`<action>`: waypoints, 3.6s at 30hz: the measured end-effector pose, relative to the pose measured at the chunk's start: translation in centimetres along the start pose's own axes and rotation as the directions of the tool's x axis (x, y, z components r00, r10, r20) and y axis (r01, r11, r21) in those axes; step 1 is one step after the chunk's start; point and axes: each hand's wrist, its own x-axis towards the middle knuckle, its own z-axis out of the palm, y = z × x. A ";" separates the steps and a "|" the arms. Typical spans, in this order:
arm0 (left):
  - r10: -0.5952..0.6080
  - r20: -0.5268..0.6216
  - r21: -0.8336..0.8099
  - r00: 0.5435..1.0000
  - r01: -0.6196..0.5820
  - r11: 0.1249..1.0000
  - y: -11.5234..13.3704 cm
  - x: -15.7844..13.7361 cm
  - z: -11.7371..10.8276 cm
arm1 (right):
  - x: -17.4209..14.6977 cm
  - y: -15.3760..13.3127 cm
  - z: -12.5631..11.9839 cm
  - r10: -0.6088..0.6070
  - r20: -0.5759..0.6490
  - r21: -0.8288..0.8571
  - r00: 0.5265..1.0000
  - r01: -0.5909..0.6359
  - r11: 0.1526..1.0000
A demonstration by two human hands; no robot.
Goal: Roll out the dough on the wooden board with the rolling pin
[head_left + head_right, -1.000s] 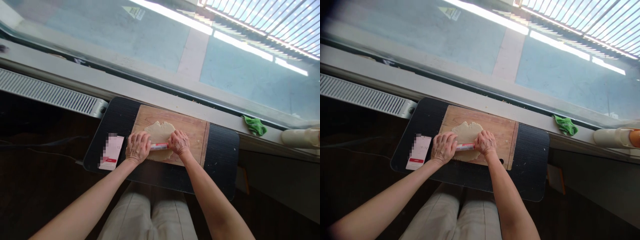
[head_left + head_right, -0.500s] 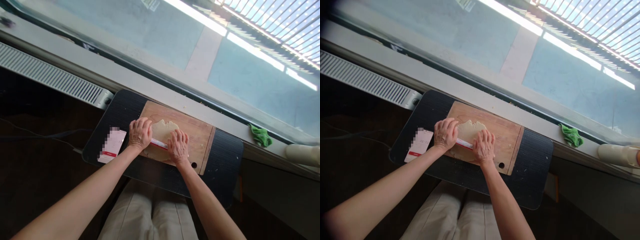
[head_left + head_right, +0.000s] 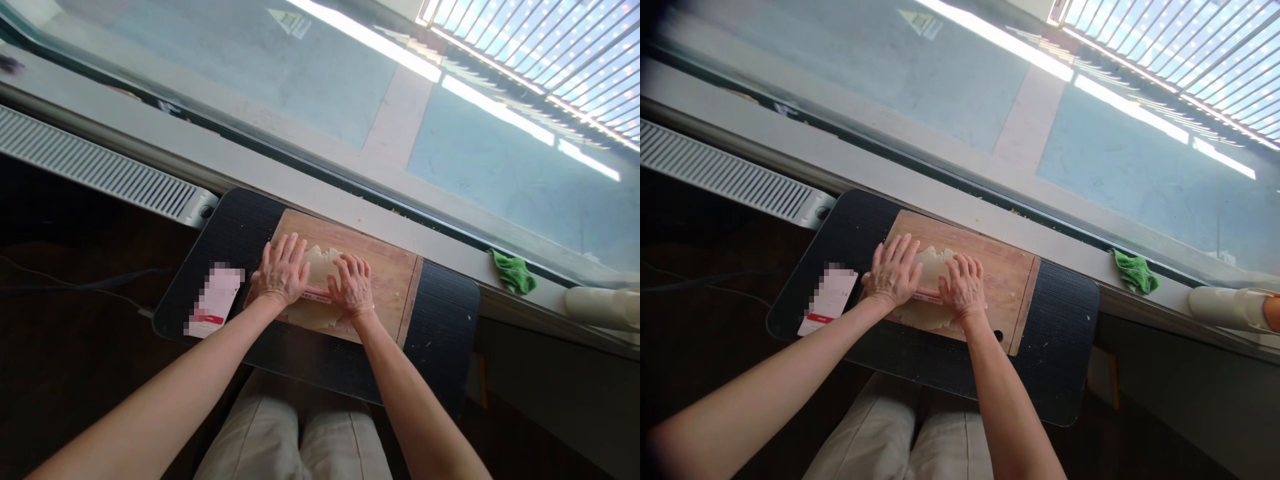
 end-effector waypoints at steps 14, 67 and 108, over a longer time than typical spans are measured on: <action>-0.053 -0.114 -0.063 0.992 0.046 0.997 -0.1 -2.5 -0.1 | -4.4 -2.0 0.8 0.169 0.012 -0.057 0.985 -0.168 0.984; -0.003 -0.083 -0.059 0.997 -0.001 0.998 -0.7 0.3 1.3 | 2.3 -0.6 0.0 0.183 0.131 -0.175 0.974 -0.159 0.972; 0.032 -0.033 -0.010 0.999 -0.032 0.999 0.1 -3.5 0.5 | -1.2 -1.0 0.5 0.131 0.085 -0.076 0.988 -0.125 0.989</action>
